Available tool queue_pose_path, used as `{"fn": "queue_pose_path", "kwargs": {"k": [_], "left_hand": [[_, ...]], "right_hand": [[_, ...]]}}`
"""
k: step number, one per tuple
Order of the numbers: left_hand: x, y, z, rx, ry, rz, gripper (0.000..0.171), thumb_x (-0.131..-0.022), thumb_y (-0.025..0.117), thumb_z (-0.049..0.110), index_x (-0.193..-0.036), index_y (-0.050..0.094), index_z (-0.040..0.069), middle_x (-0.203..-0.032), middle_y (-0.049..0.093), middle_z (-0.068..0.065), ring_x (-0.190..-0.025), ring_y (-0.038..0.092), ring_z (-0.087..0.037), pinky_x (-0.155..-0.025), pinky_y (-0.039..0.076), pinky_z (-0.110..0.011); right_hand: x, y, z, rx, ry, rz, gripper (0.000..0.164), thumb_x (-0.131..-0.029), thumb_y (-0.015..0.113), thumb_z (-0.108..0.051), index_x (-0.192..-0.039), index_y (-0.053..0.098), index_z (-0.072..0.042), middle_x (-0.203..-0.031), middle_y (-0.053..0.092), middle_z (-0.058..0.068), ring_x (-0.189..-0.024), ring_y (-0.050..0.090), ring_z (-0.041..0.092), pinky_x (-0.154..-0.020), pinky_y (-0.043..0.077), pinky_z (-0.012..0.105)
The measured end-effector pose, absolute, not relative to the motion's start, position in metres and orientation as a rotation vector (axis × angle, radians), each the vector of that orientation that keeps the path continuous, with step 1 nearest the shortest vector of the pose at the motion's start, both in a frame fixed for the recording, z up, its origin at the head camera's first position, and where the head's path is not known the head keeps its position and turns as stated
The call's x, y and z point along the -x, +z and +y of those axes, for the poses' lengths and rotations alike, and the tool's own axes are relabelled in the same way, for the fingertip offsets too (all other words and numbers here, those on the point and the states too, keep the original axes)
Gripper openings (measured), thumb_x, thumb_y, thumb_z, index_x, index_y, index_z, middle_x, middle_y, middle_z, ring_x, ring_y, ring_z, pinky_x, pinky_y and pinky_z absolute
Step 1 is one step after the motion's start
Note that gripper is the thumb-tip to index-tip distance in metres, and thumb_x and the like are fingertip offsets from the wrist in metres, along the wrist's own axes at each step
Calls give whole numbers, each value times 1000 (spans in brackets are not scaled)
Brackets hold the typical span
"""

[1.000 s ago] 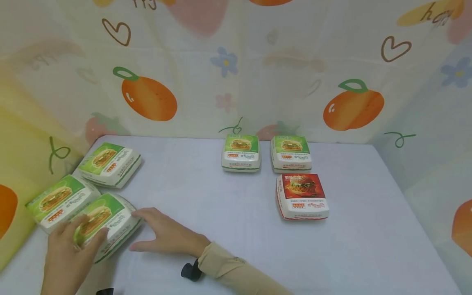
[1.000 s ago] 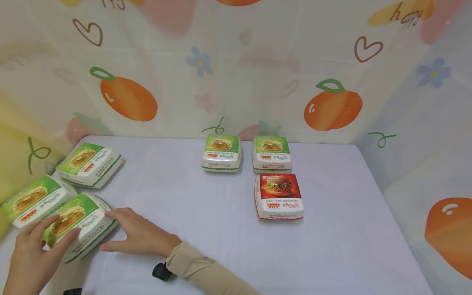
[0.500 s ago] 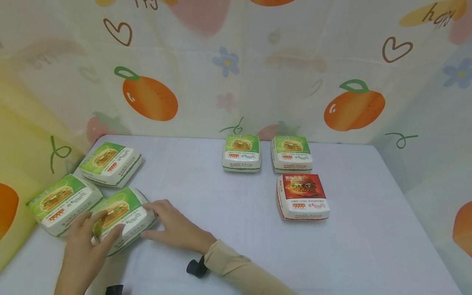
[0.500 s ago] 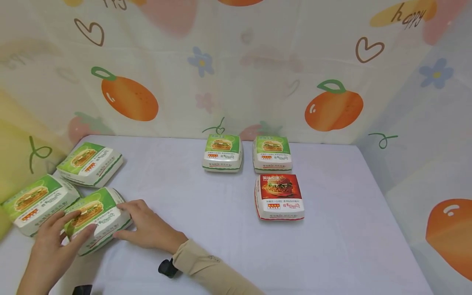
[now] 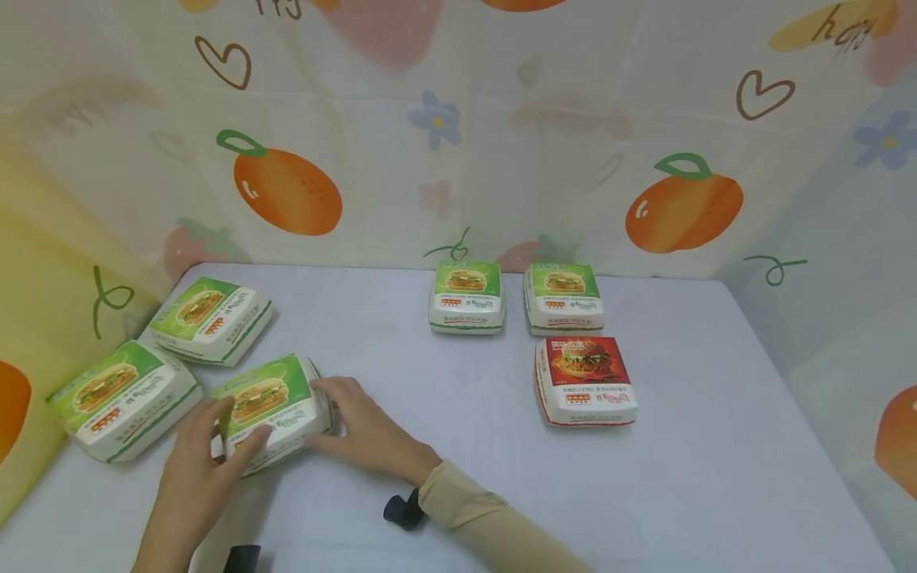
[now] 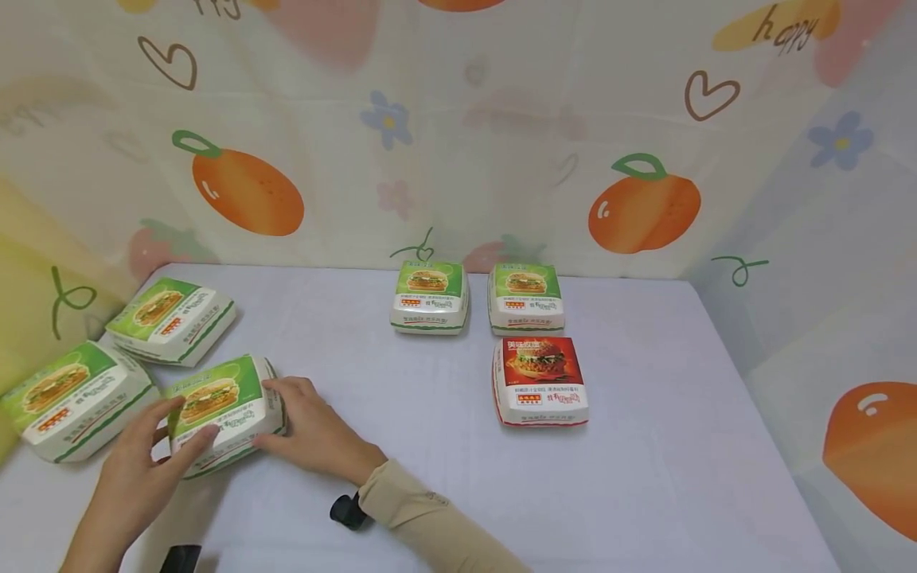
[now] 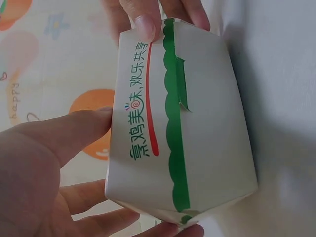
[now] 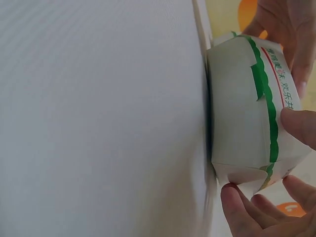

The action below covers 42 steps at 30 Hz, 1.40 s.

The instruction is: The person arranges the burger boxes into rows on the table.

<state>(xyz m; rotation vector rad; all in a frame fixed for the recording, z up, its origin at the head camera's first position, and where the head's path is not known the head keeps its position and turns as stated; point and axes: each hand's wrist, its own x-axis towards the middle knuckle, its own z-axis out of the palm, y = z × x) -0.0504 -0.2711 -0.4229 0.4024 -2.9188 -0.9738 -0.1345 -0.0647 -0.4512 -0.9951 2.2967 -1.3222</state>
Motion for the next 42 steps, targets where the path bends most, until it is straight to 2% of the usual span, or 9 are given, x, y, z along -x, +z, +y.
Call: {"fn": "queue_pose_path", "kwargs": {"k": [7,14,21,31,42], "left_hand": [[56,-422,-254,-402,-1052,-2892,80,-96,63,44,-150,31,-6,-156,19,-37,-135,32,-59,-95,49,-63],[61,-419,-239,-367,-1062,-2911,81,-96,63,45,-150,30,-5,-156,19,-37,-132,38,-57,-97,49,-60],[69,-418,-223,-275,-1127,-2911,81,-95,64,45,-150,31,-4,-157,19,-33,-137,35,-53,-99,49,-57],[79,-423,-208,-122,-1167,-2876,76,-95,65,43,-150,34,1,-157,22,-30,-138,37,-51,-98,51,-53],[85,-424,-192,-1,-1241,-2888,75,-94,67,41,-151,35,2,-159,21,-29,-140,37,-49,-100,52,-51]], "right_hand": [[138,-450,-52,903,-1355,2290,71,-93,70,-29,-152,35,-12,-154,42,5,-125,50,8,-102,46,19],[139,-447,-38,825,-1368,2289,72,-93,70,-32,-153,33,-15,-153,43,5,-125,55,14,-101,48,22],[141,-445,-18,747,-1420,2286,72,-92,71,-30,-152,33,-15,-152,44,7,-125,58,20,-102,49,25],[142,-448,5,667,-1508,2256,72,-91,72,-29,-150,34,-14,-150,42,11,-127,58,27,-103,51,29],[140,-449,31,584,-1485,2302,73,-89,74,-34,-149,35,-18,-152,41,8,-129,56,27,-106,50,37]]}}
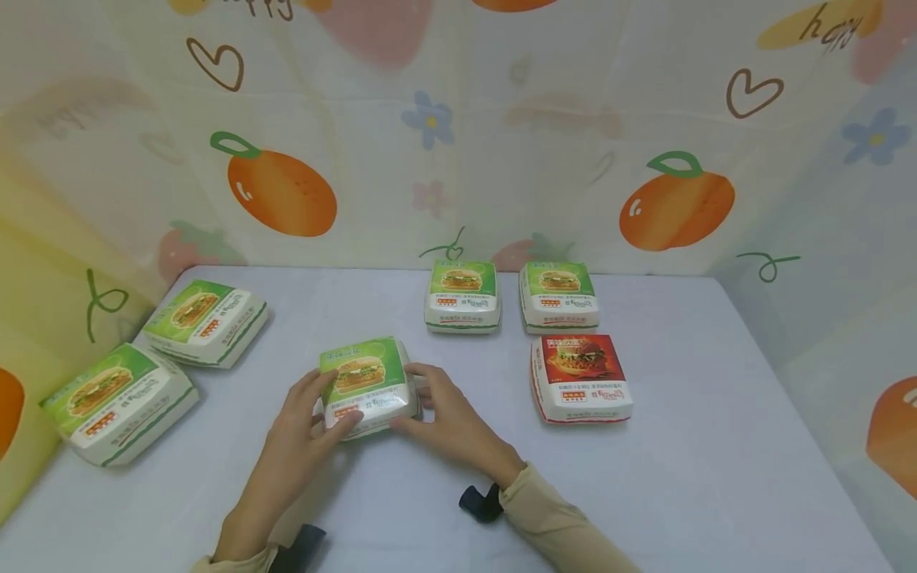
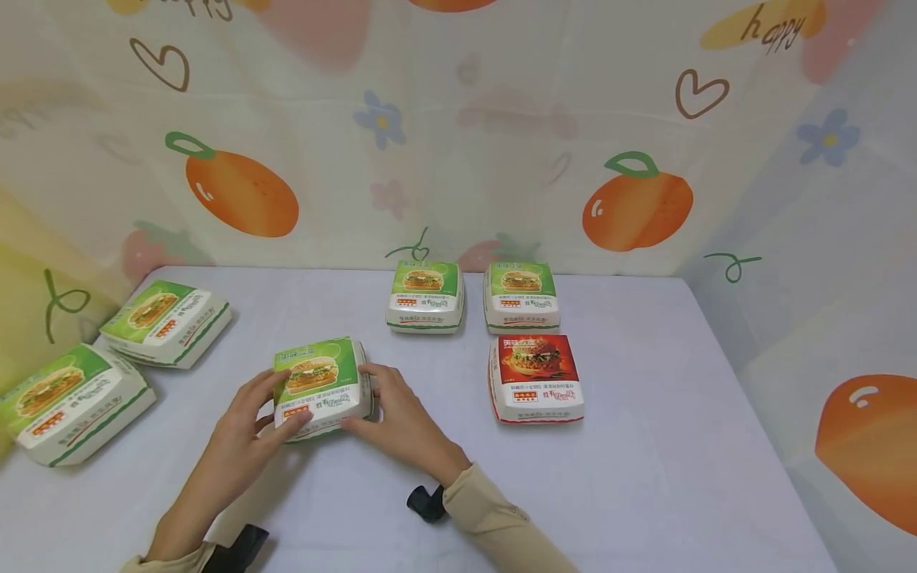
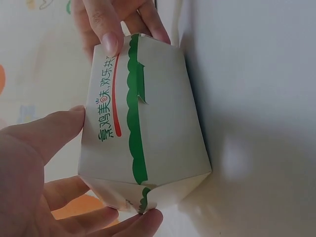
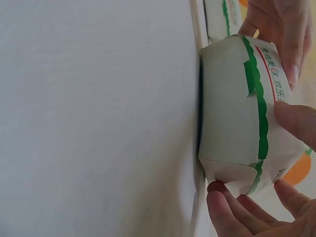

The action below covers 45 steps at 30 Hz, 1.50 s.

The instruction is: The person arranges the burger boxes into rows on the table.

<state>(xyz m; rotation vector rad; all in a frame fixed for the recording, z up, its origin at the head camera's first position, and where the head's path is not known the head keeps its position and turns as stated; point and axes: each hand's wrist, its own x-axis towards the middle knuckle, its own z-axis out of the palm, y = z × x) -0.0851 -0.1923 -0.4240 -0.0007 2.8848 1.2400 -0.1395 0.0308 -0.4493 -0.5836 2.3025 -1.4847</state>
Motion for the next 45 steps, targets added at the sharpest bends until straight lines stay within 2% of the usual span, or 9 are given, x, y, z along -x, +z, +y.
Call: {"fn": "queue_pose_path", "kwargs": {"k": [7,13,19,25,27,34,45], "left_hand": [[89,-429,-180,-57,1220,2883,72,-93,68,37,-149,38,4,-158,23,-27,-132,48,-47,-98,54,-50],[92,-430,-168,-85,1193,2889,71,-92,70,37,-149,40,7,-158,27,-22,-118,61,-43,-95,55,-51],[95,-429,-157,-134,1176,2906,71,-92,70,40,-149,41,9,-158,29,-20,-116,62,-38,-96,53,-54],[99,-427,-144,-162,1141,2908,70,-91,71,41,-149,43,12,-158,31,-17,-105,63,-30,-90,54,-50],[101,-427,-140,-174,1143,2899,70,-91,71,40,-148,43,12,-158,31,-17,-106,62,-30,-91,54,-51],[108,-424,-128,-220,1159,2858,69,-92,70,38,-149,42,9,-158,31,-19,-134,49,-42,-105,45,-60],[116,-424,-115,-244,1158,2824,71,-89,73,36,-149,43,11,-158,32,-18,-135,48,-39,-106,45,-58]], "right_hand": [[138,-450,48,543,-1488,2314,74,-88,75,-36,-149,35,-19,-152,41,5,-132,54,25,-108,48,39],[133,-451,63,524,-1510,2330,75,-89,75,-35,-149,35,-15,-153,41,9,-132,53,31,-108,48,44],[130,-451,75,503,-1490,2376,74,-89,75,-34,-148,35,-16,-153,40,10,-132,53,32,-108,48,45],[130,-443,87,459,-1404,2420,78,-87,77,-35,-148,34,-12,-152,40,13,-131,52,34,-107,47,50],[131,-439,91,446,-1374,2430,80,-87,77,-35,-148,33,-11,-152,40,14,-130,53,35,-106,48,51],[132,-431,100,380,-1337,2451,84,-85,79,-31,-151,31,-10,-152,40,11,-125,56,30,-100,52,47],[127,-439,108,275,-1392,2478,87,-84,80,-23,-153,29,-9,-151,38,15,-121,58,30,-98,54,44]]}}
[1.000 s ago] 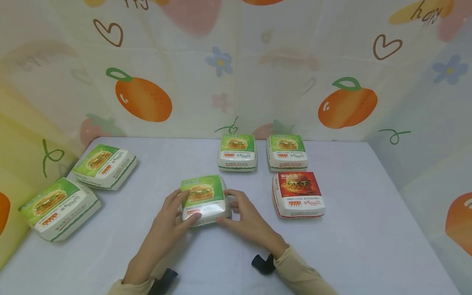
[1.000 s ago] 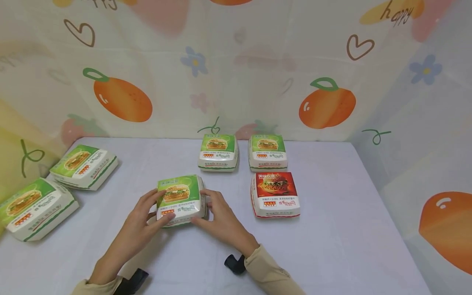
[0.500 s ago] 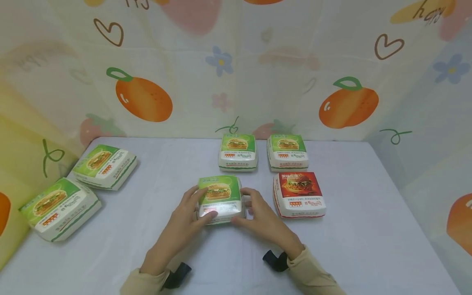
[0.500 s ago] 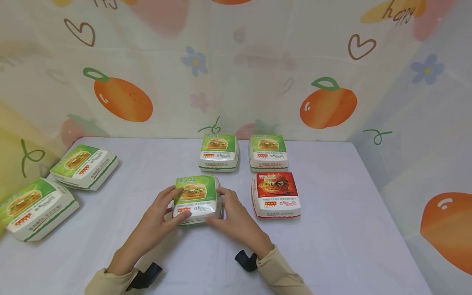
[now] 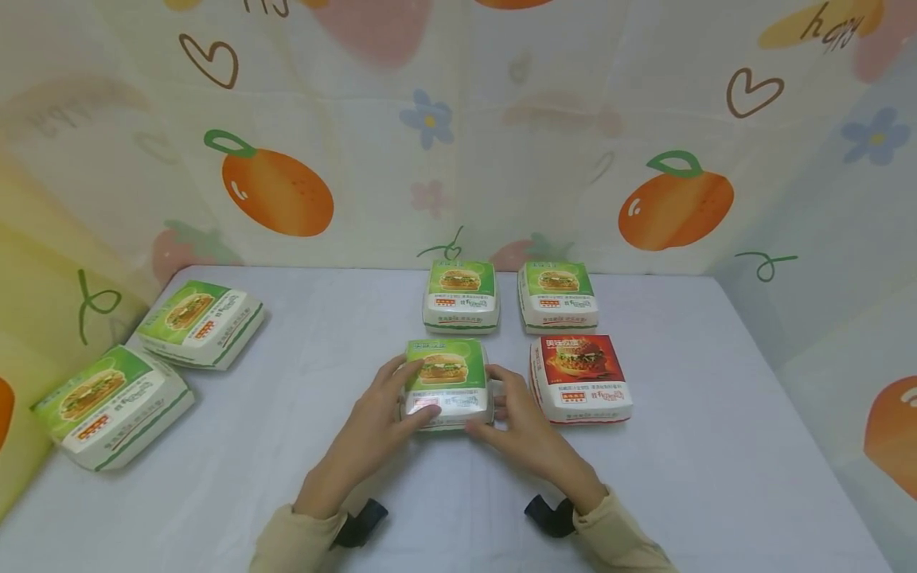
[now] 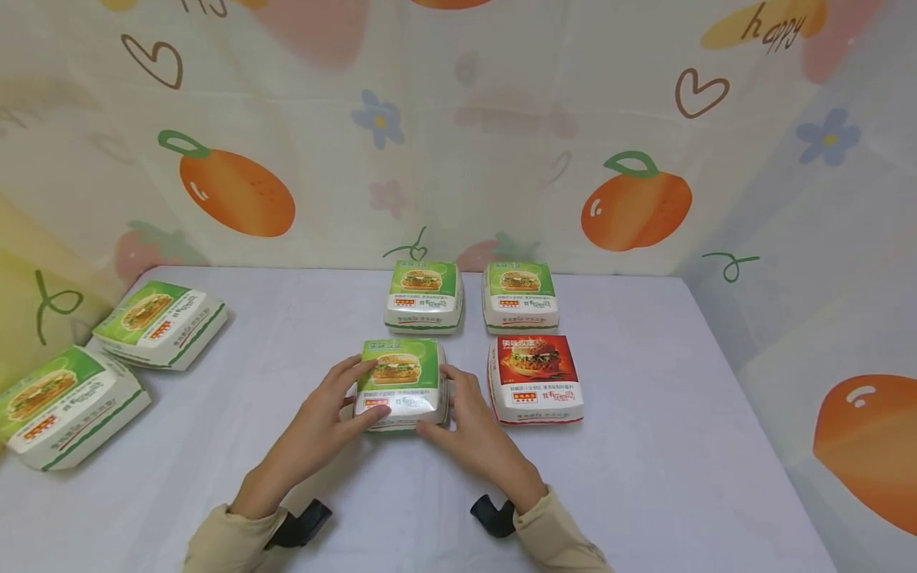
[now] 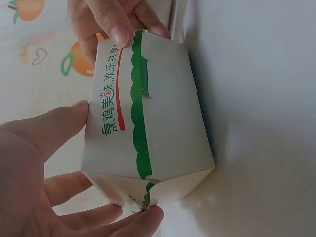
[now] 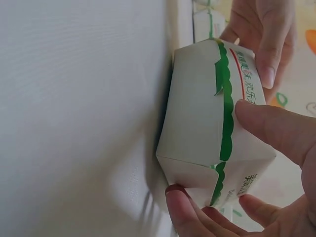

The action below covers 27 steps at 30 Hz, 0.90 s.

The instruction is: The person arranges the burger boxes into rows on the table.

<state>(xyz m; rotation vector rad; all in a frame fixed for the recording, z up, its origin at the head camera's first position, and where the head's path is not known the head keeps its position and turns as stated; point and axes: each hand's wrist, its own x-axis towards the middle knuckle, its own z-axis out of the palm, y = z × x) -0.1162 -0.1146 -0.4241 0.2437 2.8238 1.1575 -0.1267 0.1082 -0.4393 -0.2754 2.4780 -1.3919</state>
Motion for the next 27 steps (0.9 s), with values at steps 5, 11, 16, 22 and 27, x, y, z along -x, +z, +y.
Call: {"fn": "queue_pose_path", "kwargs": {"k": [5,11,16,22,27], "left_hand": [[119,-423,-109,-267,1174,2820,70,-89,74,35,-148,44,11,-158,34,-18,-136,47,-39,-107,44,-58],[121,-422,-104,-287,1178,2812,70,-89,74,34,-148,44,12,-158,34,-18,-136,47,-39,-107,44,-58],[121,-421,-103,-297,1178,2805,69,-88,76,31,-147,46,13,-159,34,-16,-122,56,-32,-100,51,-51],[121,-422,-106,-322,1194,2785,69,-87,76,30,-147,46,15,-159,33,-17,-127,55,-34,-103,48,-54],[121,-424,-107,-358,1210,2789,69,-88,76,30,-147,46,15,-158,34,-17,-127,55,-33,-105,48,-53]], "right_hand": [[125,-438,113,258,-1398,2500,86,-84,80,-20,-152,29,-9,-152,36,15,-121,58,30,-99,53,45],[125,-433,117,246,-1368,2528,85,-83,81,-19,-151,31,-7,-152,39,16,-118,59,28,-98,54,44],[125,-430,120,261,-1338,2544,85,-83,81,-16,-151,31,-5,-152,38,16,-114,58,25,-97,54,45],[124,-428,119,275,-1316,2557,85,-83,81,-16,-150,31,-3,-151,39,18,-110,56,24,-96,53,45],[124,-427,119,277,-1301,2568,85,-83,81,-17,-150,31,-3,-150,40,19,-110,54,25,-96,52,47]]}}
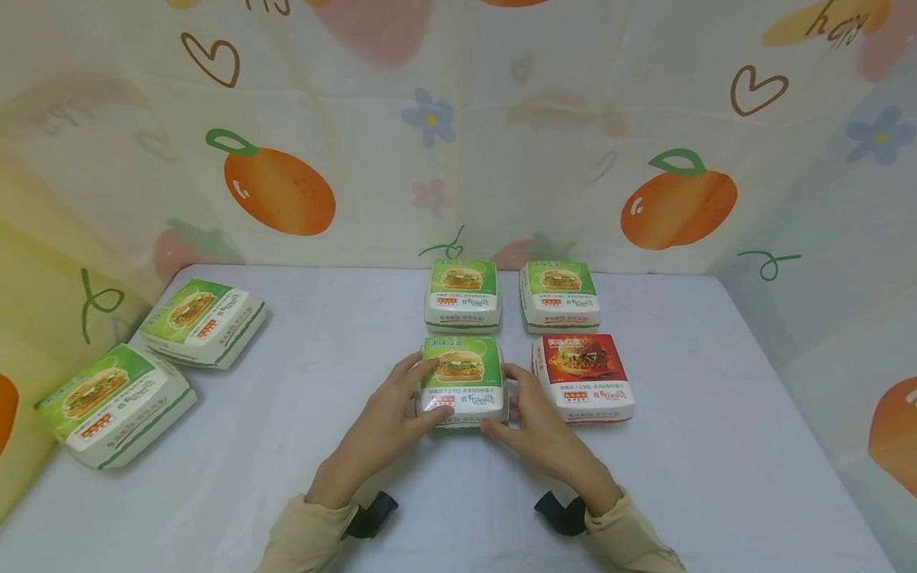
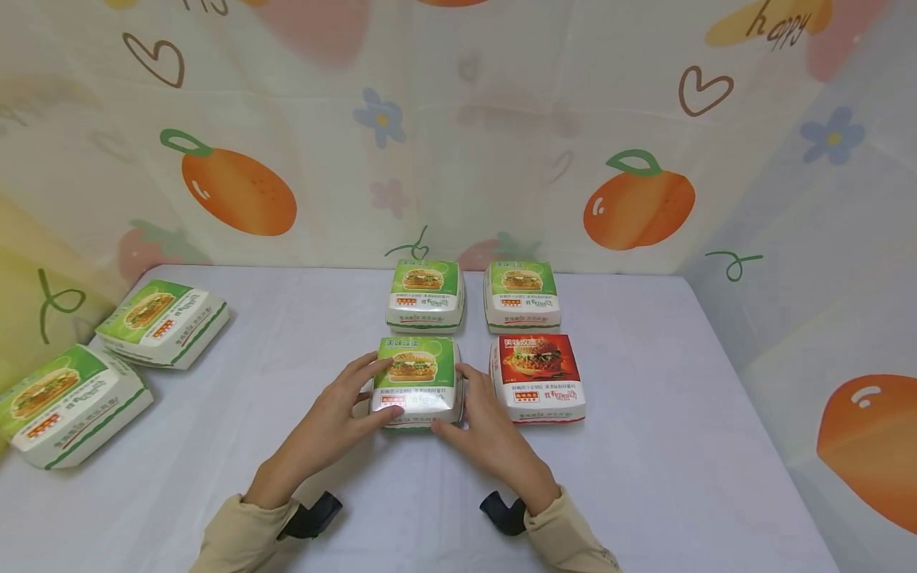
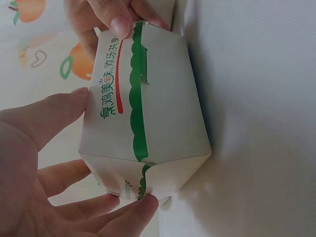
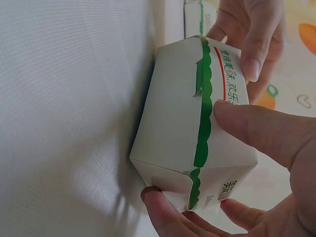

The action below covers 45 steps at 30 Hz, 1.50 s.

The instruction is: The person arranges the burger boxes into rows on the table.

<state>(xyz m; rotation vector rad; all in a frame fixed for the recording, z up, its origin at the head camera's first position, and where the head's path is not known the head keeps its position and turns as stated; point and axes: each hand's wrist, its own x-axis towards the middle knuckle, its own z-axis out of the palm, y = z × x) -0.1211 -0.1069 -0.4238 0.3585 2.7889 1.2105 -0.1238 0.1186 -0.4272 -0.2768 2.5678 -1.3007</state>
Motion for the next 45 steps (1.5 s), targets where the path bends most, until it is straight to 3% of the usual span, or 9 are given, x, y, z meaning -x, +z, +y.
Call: {"fn": "queue_pose_path", "kwargs": {"k": [21,45], "left_hand": [[123,-428,-106,-354,1233,2794,66,-88,76,31,-146,48,17,-158,36,-14,-115,60,-27,-97,52,-47],[123,-428,-105,-356,1236,2796,66,-87,77,30,-145,48,16,-157,36,-14,-117,60,-26,-97,53,-46]], "right_hand": [[124,-426,119,249,-1298,2555,85,-84,80,-18,-151,29,-2,-152,36,20,-117,54,28,-100,51,49],[123,-426,118,237,-1289,2563,85,-84,80,-16,-150,29,-1,-151,37,20,-113,57,28,-98,52,48]]}}
